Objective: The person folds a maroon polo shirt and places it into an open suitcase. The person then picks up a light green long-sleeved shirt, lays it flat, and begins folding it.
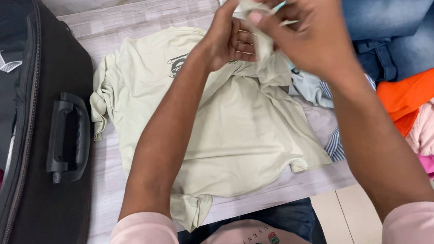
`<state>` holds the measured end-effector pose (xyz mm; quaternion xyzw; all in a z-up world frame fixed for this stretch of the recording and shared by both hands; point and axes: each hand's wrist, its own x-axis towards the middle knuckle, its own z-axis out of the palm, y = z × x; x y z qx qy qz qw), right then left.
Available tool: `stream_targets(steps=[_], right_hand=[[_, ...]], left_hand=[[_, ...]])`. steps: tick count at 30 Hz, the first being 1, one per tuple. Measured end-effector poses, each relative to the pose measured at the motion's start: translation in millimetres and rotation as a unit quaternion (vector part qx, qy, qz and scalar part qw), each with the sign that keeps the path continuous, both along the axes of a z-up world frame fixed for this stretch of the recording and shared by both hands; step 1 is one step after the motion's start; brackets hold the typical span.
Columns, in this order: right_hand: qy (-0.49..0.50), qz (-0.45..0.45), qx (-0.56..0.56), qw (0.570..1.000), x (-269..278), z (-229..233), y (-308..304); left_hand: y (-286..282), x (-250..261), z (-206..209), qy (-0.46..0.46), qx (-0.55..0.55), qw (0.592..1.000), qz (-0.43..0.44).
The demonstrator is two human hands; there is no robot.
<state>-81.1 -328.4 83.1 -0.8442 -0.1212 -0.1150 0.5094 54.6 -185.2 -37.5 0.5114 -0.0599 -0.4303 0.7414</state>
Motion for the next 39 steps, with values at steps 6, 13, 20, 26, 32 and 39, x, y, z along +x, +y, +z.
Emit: stream_targets(steps=[6, 13, 20, 26, 32, 39], right_hand=[[-0.023, 0.114, -0.056, 0.992, -18.7, -37.7, 22.6], [-0.048, -0.086, -0.397, 0.912, -63.4, -108.8, -28.8], [0.090, -0.141, -0.290, 0.942, -109.0, -140.8, -70.9], [0.154, -0.253, -0.198, 0.934, -136.1, -124.6, -73.9], [0.108, -0.198, -0.315, 0.922, -146.6, -130.5, -69.1], [0.193, -0.289, -0.175, 0.921, -148.9, -121.2, -61.2]], left_hand=[[27.5, 2.8, -0.6, -0.078, -0.088, 0.991, 0.062], [36.8, 12.9, -7.3, -0.042, -0.112, 0.964, 0.237], [38.3, 20.0, -5.8, -0.065, -0.162, 0.946, 0.274], [32.8, 26.2, -11.9, -0.083, -0.168, 0.938, 0.292], [36.0, 19.1, -13.4, -0.112, 0.002, 0.958, 0.263], [50.2, 24.4, -29.8, -0.344, 0.083, 0.880, 0.317]])
